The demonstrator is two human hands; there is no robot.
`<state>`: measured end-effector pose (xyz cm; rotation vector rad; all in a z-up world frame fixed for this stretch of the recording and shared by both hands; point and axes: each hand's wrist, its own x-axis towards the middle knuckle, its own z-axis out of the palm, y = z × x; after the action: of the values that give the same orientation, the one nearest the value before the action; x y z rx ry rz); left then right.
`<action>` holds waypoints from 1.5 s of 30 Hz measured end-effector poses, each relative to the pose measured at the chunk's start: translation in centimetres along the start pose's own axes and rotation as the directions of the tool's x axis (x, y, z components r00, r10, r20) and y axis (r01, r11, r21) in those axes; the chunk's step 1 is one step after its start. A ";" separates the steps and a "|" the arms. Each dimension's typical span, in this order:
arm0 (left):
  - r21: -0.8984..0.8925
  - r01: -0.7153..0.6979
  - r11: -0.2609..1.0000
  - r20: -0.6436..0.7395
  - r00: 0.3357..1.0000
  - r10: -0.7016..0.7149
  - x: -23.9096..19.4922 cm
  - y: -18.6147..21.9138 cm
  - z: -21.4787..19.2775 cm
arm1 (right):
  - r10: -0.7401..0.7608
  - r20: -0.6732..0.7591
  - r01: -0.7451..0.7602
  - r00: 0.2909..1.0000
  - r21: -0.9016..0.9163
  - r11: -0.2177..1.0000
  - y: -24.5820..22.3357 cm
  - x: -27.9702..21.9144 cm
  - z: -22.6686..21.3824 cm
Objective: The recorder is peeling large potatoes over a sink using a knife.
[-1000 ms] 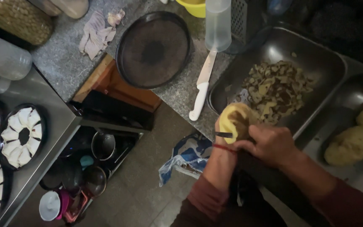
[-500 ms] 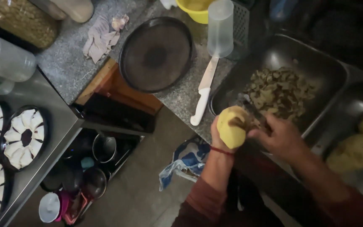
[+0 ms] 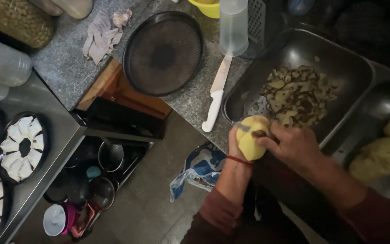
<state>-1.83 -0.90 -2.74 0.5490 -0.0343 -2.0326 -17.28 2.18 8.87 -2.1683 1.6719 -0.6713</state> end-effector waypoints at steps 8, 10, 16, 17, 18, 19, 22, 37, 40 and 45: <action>-0.006 -0.061 0.998 -0.131 0.990 0.060 -0.8 0.7 1.8 | 0.294 0.329 -0.408 0.898 0.366 0.837 1.3 -1.1 2.9; -0.022 -0.044 0.999 -0.114 0.993 0.041 -0.3 0.8 1.2 | 0.301 0.419 -0.490 0.857 0.481 0.727 5.7 -2.2 7.1; -0.082 0.056 0.995 0.007 0.998 -0.056 -1.6 1.6 3.2 | 0.149 0.602 -0.619 0.784 0.778 0.111 11.3 -3.0 8.5; -0.164 0.100 0.981 -0.020 0.994 -0.104 -3.0 2.1 6.0 | 0.145 0.559 -0.573 0.817 0.813 0.097 11.9 -2.9 8.6; -0.163 0.099 0.982 -0.020 0.994 -0.104 -2.1 1.2 3.3 | 0.144 0.558 -0.572 0.818 0.814 0.097 10.1 -2.5 7.6; -0.175 0.031 0.984 0.137 0.991 -0.006 -1.1 0.3 0.5 | 0.208 0.437 -0.481 0.875 0.747 0.458 8.3 -2.1 6.6; -0.206 0.062 0.977 0.241 0.970 -0.010 -2.2 -0.2 1.6 | 0.221 0.225 -0.293 0.949 0.367 0.883 3.9 -1.8 2.8; -0.101 0.059 0.993 0.103 0.993 -0.049 -2.5 0.6 2.0 | 0.118 0.051 -0.115 0.992 -0.055 0.992 -0.6 -1.7 -0.5; -0.085 0.054 0.995 0.034 0.998 -0.051 -3.3 1.0 3.4 | 0.149 0.049 -0.146 0.988 -0.072 0.987 -0.8 -1.4 -1.0; -0.103 0.049 0.994 0.029 0.999 -0.046 -3.3 1.0 2.9 | 0.068 -0.026 -0.069 0.997 -0.026 0.997 -0.4 -1.6 0.0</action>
<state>-0.87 0.77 1.32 0.4614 0.0684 -2.0751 -17.31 3.79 8.81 -2.1184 1.7693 -0.6641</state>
